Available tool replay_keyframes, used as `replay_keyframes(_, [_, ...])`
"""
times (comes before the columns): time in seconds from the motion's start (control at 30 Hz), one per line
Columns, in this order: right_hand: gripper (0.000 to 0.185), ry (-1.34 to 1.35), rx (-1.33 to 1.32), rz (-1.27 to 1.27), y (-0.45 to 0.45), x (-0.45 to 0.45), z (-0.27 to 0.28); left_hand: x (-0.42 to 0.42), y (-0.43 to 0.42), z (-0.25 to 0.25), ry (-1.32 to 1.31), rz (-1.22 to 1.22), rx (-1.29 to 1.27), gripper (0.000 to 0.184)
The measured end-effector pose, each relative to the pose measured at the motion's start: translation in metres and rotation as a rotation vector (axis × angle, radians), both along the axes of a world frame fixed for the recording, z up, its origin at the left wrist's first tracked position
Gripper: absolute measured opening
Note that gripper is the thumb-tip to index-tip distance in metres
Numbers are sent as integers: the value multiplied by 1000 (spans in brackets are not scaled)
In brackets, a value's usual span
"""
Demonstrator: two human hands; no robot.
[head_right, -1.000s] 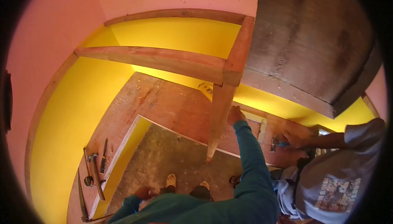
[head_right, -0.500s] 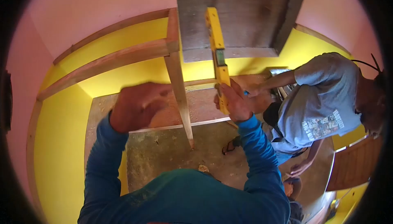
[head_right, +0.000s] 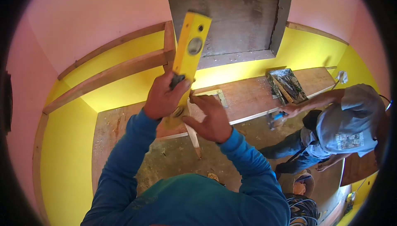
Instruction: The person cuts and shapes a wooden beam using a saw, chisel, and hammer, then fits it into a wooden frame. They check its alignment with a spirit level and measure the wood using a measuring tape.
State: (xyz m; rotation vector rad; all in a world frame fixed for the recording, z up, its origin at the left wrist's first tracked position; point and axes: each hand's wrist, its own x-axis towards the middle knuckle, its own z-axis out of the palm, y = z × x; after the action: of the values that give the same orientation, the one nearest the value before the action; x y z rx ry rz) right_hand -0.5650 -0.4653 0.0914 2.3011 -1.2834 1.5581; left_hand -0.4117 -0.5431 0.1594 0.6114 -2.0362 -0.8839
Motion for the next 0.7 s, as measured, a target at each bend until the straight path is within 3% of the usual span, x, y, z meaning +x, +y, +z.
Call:
replay_keyframes(0.03, [40, -240, 167, 25, -4, -14, -8, 9, 3, -1, -38, -22, 64, 39])
replay_keyframes(0.1, [48, -644, 238, 19, -14, -36, 18, 25, 9, -4, -121, -71, 201, 31])
replay_keyframes(0.13, [49, -640, -39, 89, -27, -44, 31, 31, 11, -7, -87, -151, 288, 32])
replay_keyframes(0.17, [45, -701, -5, 163, -27, -46, 54, 34, 10, -12, -50, -225, 382, 33])
replay_keyframes(0.27, [42, -907, 382, 664, -56, -51, 64, 29, 15, -14, 108, -338, 639, 40])
replay_keyframes(0.3, [41, -910, 528, 721, -57, -42, 59, 26, 17, -13, 174, -354, 715, 43])
replay_keyframes(0.37, [35, -785, 748, 927, -58, -29, 21, 23, 22, -13, 197, -276, 650, 41])
replay_keyframes(0.4, [32, -732, 752, 827, -43, -13, 15, 22, 24, -14, 213, -237, 616, 41])
replay_keyframes(0.43, [32, -870, 876, 1019, -35, -6, 8, 20, 24, -16, 207, -181, 562, 41])
replay_keyframes(0.67, [32, -1024, 863, 1128, -32, 2, -11, 20, 32, -19, 154, 66, 473, 36])
replay_keyframes(0.7, [32, -1014, 852, 1036, -36, 2, -11, 19, 35, -16, 148, 90, 470, 34])
